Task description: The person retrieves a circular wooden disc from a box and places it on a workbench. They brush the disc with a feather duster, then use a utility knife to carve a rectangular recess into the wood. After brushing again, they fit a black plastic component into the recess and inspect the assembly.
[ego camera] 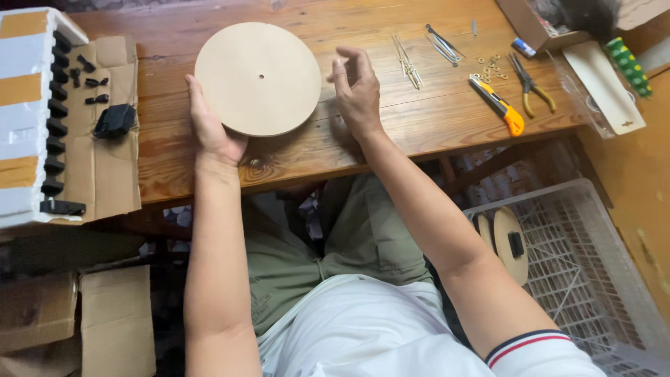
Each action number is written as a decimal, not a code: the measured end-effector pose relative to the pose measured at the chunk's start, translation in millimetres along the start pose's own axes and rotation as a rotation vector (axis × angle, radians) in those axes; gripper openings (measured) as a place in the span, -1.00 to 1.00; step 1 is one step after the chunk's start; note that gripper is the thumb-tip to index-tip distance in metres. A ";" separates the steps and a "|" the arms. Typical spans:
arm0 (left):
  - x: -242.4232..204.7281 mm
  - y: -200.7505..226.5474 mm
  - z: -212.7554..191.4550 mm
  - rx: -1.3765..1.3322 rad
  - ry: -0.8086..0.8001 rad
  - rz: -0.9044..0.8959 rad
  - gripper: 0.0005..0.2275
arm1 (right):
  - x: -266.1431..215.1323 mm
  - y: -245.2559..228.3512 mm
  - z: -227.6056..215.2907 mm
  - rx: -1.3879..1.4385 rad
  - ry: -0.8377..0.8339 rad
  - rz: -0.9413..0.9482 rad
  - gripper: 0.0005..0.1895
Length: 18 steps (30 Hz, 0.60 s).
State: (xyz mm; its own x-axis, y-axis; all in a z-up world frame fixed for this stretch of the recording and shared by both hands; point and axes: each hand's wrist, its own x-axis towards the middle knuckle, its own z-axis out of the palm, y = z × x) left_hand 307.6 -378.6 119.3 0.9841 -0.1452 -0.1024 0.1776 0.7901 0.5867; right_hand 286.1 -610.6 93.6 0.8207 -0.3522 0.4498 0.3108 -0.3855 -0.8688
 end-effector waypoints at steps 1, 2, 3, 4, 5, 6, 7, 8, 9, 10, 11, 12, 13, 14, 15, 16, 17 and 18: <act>1.4 -0.7 -1.0 -0.002 -0.011 -0.004 -0.32 | -1.2 -4.3 -1.7 -0.005 0.009 -0.005 -0.78; 2.7 -1.0 -1.8 0.006 -0.004 -0.004 -0.32 | -2.4 -9.1 -3.2 -0.009 0.038 0.028 -0.80; 3.8 -0.1 -3.1 0.014 0.006 0.002 -0.32 | -3.0 -14.1 -3.2 -0.010 0.062 0.058 -0.80; 2.8 -0.7 -2.6 0.011 -0.003 0.002 -0.32 | -2.8 -12.3 -4.1 -0.012 0.068 0.051 -0.80; 1.6 -0.2 -2.4 0.006 -0.002 -0.008 -0.32 | -2.2 -10.8 -3.8 -0.015 0.045 -0.021 -0.73; 0.9 0.1 -2.4 0.000 -0.001 -0.018 -0.32 | -1.3 -9.0 -3.4 -0.018 0.021 -0.093 -0.61; 0.9 0.1 -2.9 -0.001 -0.006 -0.018 -0.32 | -1.3 -9.3 -3.7 -0.020 0.025 -0.097 -0.61; 1.5 -0.2 -3.4 0.001 0.001 -0.019 -0.31 | -0.9 -9.1 -4.0 -0.031 0.074 -0.050 -0.84; 2.1 -1.3 -3.9 0.003 0.007 -0.023 -0.31 | -1.2 -8.6 -5.0 -0.044 0.126 -0.001 -0.78; 0.9 -0.2 -3.8 0.002 0.002 -0.027 -0.31 | -2.4 -11.3 -4.7 -0.047 0.131 -0.003 -0.78; 0.7 0.2 -3.3 0.021 0.002 -0.023 -0.31 | -2.7 -13.7 -5.0 -0.042 0.150 0.022 -0.68; 0.9 0.1 -2.8 0.040 0.002 -0.020 -0.30 | -2.8 -15.5 -5.3 -0.037 0.170 0.047 -0.56; 1.6 -0.6 -3.2 0.041 0.001 -0.030 -0.30 | -2.5 -13.1 -5.3 -0.043 0.176 0.054 -0.56; 2.4 -1.3 -3.7 0.025 -0.014 -0.027 -0.31 | -2.1 -10.5 -5.3 -0.092 0.176 0.064 -0.61; 4.3 -0.2 -3.9 0.008 -0.031 -0.017 -0.31 | 0.3 -8.7 -3.5 -0.138 0.174 0.068 -0.64; 4.7 -1.5 -3.7 0.009 -0.034 -0.021 -0.31 | 0.9 -6.6 -4.7 -0.140 0.178 0.070 -0.64; 4.4 -1.6 -4.5 0.016 -0.037 -0.010 -0.32 | 1.0 -4.6 -4.4 -0.130 0.175 0.038 -0.75; 4.1 -1.2 -6.0 0.024 -0.041 0.001 -0.32 | 0.8 -2.7 -3.3 -0.120 0.172 0.007 -0.81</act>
State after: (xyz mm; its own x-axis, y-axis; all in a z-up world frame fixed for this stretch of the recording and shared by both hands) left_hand 311.5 -376.6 113.4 0.9831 -0.1692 -0.0695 0.1763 0.7758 0.6058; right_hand 284.3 -612.6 97.0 0.7257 -0.4913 0.4817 0.2379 -0.4777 -0.8457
